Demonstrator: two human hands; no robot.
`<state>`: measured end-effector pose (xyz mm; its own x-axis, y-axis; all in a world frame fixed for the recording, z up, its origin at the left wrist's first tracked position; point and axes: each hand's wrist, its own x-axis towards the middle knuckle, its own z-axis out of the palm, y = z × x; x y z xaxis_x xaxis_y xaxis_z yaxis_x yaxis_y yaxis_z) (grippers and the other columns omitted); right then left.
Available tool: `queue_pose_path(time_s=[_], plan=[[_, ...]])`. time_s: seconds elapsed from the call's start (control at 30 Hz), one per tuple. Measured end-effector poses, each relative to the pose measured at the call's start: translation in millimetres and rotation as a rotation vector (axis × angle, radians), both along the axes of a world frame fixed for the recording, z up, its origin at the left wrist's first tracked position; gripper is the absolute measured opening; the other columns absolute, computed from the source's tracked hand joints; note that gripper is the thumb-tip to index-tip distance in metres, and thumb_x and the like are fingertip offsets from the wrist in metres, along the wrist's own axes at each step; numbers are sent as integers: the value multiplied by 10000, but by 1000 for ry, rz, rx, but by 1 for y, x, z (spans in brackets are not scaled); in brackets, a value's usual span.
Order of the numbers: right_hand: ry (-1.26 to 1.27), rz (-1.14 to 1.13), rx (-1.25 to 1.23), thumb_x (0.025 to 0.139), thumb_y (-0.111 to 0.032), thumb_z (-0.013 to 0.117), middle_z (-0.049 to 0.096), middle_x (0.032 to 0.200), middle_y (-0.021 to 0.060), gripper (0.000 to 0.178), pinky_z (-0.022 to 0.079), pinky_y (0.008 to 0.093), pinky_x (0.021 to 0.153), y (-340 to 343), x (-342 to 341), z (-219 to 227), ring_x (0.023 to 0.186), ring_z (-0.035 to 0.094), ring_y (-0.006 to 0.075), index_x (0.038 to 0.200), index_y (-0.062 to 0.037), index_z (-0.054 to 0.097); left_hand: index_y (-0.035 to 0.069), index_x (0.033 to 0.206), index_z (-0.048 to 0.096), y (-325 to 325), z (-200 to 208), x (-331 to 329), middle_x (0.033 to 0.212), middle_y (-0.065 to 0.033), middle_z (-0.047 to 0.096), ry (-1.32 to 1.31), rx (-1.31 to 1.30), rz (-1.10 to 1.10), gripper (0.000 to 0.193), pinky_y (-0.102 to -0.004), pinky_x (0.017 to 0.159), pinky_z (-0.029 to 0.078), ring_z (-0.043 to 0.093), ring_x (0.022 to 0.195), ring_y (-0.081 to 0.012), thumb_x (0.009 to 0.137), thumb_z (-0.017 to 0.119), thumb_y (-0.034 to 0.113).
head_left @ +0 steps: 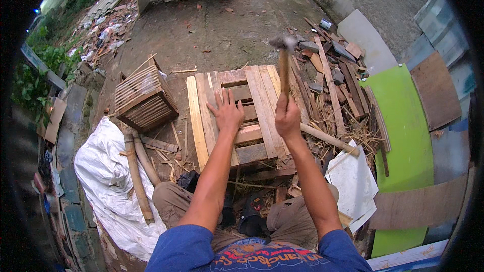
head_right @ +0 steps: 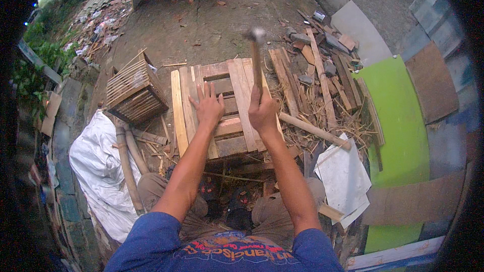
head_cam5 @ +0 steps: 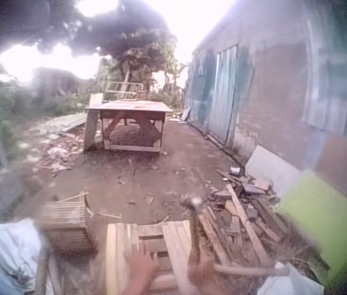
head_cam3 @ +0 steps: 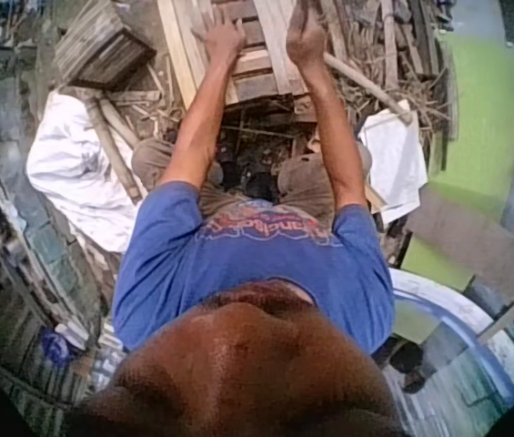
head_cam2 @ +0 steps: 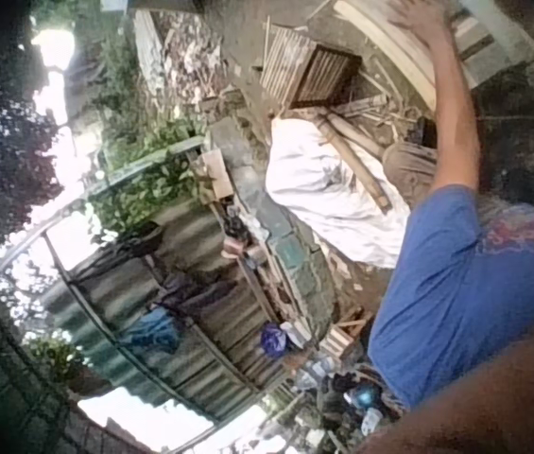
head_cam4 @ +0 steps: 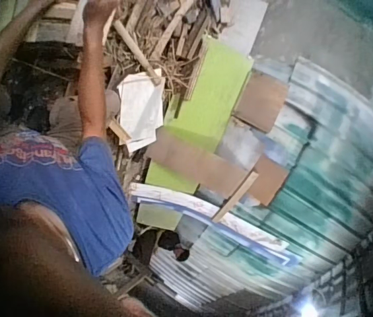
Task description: The person assembles a small wooden structure by hammering nails into wooden planks and using a knife to trim and shape a plank. The person works while sitting on the ground in an outdoor area with scattered wood debris.
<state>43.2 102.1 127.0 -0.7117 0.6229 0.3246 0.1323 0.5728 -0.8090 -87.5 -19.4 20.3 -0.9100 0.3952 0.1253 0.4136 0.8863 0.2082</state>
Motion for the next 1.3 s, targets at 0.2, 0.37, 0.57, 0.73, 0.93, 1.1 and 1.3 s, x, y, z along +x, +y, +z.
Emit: queue_pose_path(time_s=[0.2, 0.37, 0.57, 0.73, 0.93, 1.1, 1.3], plan=[[-377, 2, -32, 1028, -418, 447, 601, 820, 365, 539, 483, 522, 709, -2, 6, -21, 853, 644, 505, 880, 68, 628, 107, 1551, 290, 2, 0, -3, 1618, -97, 253, 33, -13, 21, 657, -690, 1157, 65, 149, 1509, -333, 986, 393, 428], [-126, -14, -70, 1033, -425, 441, 622, 820, 339, 538, 486, 527, 698, -25, 13, 9, 849, 639, 510, 900, 66, 614, 87, 1509, 366, -1, -7, -1, 1597, -109, 290, 9, 89, -15, 622, -688, 1152, 82, 182, 1500, -324, 984, 405, 418], [-346, 33, -255, 1030, -464, 418, 639, 715, 246, 615, 493, 486, 687, -22, 21, -47, 760, 674, 397, 922, 101, 634, -10, 1191, 654, -63, -7, 6, 1189, -163, 668, -215, 1135, -203, 337, -427, 1022, 450, 603, 1170, -266, 972, 578, 234], [-273, 253, -643, 1017, -359, 548, 519, 622, -19, 420, 399, 283, 539, -100, 145, -65, 593, 480, 83, 725, -57, 545, -26, 979, 691, -239, -24, 116, 830, -81, 722, -346, 1318, 366, 245, -273, 725, 528, 678, 767, -146, 991, 599, 201], [-665, 400, -508, 954, -349, 665, 507, 599, 10, 395, 414, 332, 535, -206, 266, -141, 593, 479, 96, 800, 11, 608, 30, 974, 733, -373, -183, 203, 847, -132, 732, -467, 702, 611, 188, -373, 734, 547, 711, 812, -237, 881, 693, 189], [-841, 394, -462, 965, -390, 639, 483, 564, 18, 420, 402, 332, 531, -205, 272, -174, 569, 455, 103, 824, 5, 640, 59, 1030, 737, -349, -195, 186, 963, -167, 731, -738, 369, 706, 209, -434, 817, 556, 706, 913, -334, 874, 660, 176], [-857, 302, -459, 963, -357, 651, 534, 609, 21, 382, 416, 328, 556, -201, 276, -178, 600, 471, 96, 831, 2, 651, 76, 985, 755, -346, -256, 182, 995, -219, 707, -663, 172, 730, 241, -483, 844, 531, 669, 986, -397, 878, 657, 268]])
